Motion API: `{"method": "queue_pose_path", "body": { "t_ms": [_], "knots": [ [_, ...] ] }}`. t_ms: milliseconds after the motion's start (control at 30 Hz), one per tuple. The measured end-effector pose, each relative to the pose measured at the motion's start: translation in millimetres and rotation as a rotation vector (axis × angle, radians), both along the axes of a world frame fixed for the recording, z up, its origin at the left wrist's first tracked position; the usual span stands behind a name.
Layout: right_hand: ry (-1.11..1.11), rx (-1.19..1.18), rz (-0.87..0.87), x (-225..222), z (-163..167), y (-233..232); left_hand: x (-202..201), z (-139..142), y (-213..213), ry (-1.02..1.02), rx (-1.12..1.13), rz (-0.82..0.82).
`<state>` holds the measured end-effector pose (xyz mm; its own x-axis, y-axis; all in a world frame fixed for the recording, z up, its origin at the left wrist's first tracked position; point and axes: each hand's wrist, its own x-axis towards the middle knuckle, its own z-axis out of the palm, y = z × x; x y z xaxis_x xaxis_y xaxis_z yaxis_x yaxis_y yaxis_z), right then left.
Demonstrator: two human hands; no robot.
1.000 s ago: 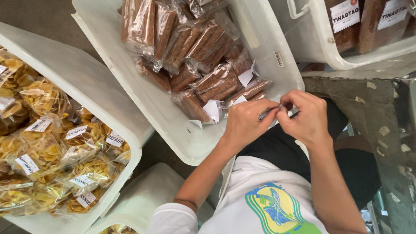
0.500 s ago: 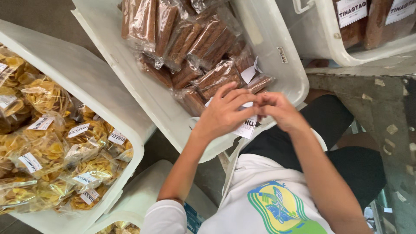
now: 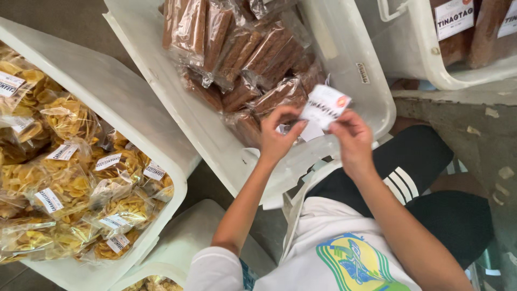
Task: The person repeatedly picks up pre-packaged food items from a white bin, applies a printed label to the front of each package, and places the labeled package into a second bin. The process is repeated for multiple items in a continuous loop.
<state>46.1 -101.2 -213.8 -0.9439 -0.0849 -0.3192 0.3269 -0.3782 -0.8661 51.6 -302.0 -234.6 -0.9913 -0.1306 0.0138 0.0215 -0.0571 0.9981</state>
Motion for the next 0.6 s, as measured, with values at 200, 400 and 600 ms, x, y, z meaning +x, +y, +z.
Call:
{"method": "queue_pose_path", "body": {
  "t_ms": [200, 400, 600],
  "knots": [
    [0.128, 0.284, -0.077, 0, -3, 59, -159, -83, -29, -0.131, -0.926, 0.21],
    [0.124, 0.404, -0.066, 13, 1, 86, -200, -94, -22, -0.584, -1.356, -0.099],
    [0.144, 0.354, -0.027, -8, 3, 86, -156, -63, -15, -0.49, -0.841, -0.193]
  ]
}}
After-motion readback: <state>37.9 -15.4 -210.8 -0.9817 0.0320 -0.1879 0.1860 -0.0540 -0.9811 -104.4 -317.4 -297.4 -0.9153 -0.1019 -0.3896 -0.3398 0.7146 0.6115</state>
